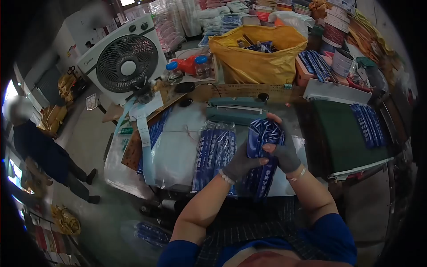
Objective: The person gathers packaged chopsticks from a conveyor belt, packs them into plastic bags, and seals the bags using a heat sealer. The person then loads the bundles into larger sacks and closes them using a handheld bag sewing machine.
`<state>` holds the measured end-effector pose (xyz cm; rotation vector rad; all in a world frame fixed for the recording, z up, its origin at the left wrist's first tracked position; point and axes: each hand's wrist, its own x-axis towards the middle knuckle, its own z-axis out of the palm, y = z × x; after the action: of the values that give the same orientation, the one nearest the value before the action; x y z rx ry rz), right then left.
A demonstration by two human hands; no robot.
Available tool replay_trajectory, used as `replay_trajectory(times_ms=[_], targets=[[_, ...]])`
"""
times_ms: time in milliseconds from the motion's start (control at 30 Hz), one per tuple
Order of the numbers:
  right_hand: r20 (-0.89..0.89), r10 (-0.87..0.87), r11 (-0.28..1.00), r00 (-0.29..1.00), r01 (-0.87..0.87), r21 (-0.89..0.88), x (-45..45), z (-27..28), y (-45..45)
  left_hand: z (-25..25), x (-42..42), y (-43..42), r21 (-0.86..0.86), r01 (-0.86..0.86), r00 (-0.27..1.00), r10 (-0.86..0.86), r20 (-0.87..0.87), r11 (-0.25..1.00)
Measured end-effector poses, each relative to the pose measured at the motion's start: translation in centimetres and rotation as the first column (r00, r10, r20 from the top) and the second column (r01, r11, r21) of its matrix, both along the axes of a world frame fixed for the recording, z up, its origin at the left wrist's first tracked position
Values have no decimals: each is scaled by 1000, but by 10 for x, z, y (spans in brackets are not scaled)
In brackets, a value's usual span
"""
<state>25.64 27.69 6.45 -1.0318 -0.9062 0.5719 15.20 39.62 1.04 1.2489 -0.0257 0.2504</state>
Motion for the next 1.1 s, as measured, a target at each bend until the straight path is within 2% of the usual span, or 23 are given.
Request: replay_trajectory(times_ms=[33,67,100,133,167,200,267,333,367,400,433,467,533,567,600,633,667,700,733,867,933,1033,1100], targets=[[-176,10,1000,984,-10,-2,-12,3,-4,10,-10,-2,-65,-17,998,13,-62,998],[-357,28,999,934,-36,-14,-26,0,-7,20,-24,-2,-51,53,967,-64,-245,997],[-381,-12,991,925,-39,-127,-33,-10,-12,13,-37,-4,-236,73,941,-145,-305,969],[-384,-7,981,923,-68,-182,-36,-21,-16,2,-45,-9,-415,78,913,-232,-334,907],[-383,-5,968,924,-92,-235,-34,-30,-20,-18,-49,-13,-445,58,915,-225,-334,893],[-267,9,975,964,-67,-211,-15,-59,-16,-29,-52,-14,-532,123,926,-290,-242,838],[48,347,887,937,-311,-342,-1,-23,-3,-40,-57,-22,-596,183,946,-304,-109,782],[15,514,801,858,-474,-367,10,-9,22,-53,-57,-35,-670,123,959,-262,-110,732],[36,589,764,807,-542,-348,16,-13,34,-68,-52,-36,-692,216,954,-299,1,689],[-199,722,605,663,-744,-282,12,-17,45,-72,-56,-38,-715,233,950,-310,24,659],[-178,764,558,620,-774,-300,15,-35,55,-74,-63,-37,-734,255,944,-325,49,629],[-153,803,512,576,-797,-320,19,-52,65,-78,-77,-30,-718,106,964,-247,-95,688],[-155,789,528,595,-785,-324,10,-62,71,-67,-109,-8,-302,-87,955,-6,-296,949],[-155,793,518,589,-786,-337,10,-68,73,-59,-131,15,-28,-56,934,42,-356,998],[-157,797,508,583,-788,-348,9,-75,74,-53,-155,45,245,-1,910,102,-402,970],[-184,764,539,618,-769,-344,11,-82,73,-72,-178,83,287,-66,907,178,-382,956],[-189,758,547,624,-767,-337,9,-81,72,-67,-205,111,511,-190,798,435,-417,838],[-208,748,536,630,-759,-370,6,-79,72,-69,-228,133,838,-139,722,634,-279,527],[-226,738,522,636,-750,-406,4,-77,72,-77,-244,150,993,-43,664,745,-57,114],[-237,758,499,607,-774,-390,-13,-82,85,-136,-269,203,999,-3,796,605,-31,54],[-237,755,508,612,-774,-378,-9,-87,85,-141,-271,209,953,-54,757,634,-155,298],[-267,744,495,613,-774,-395,-8,-95,86,-144,-271,208,913,-109,685,695,-218,394],[-233,750,502,619,-763,-408,-8,-97,89,-140,-269,208,917,-99,639,731,-239,386]])
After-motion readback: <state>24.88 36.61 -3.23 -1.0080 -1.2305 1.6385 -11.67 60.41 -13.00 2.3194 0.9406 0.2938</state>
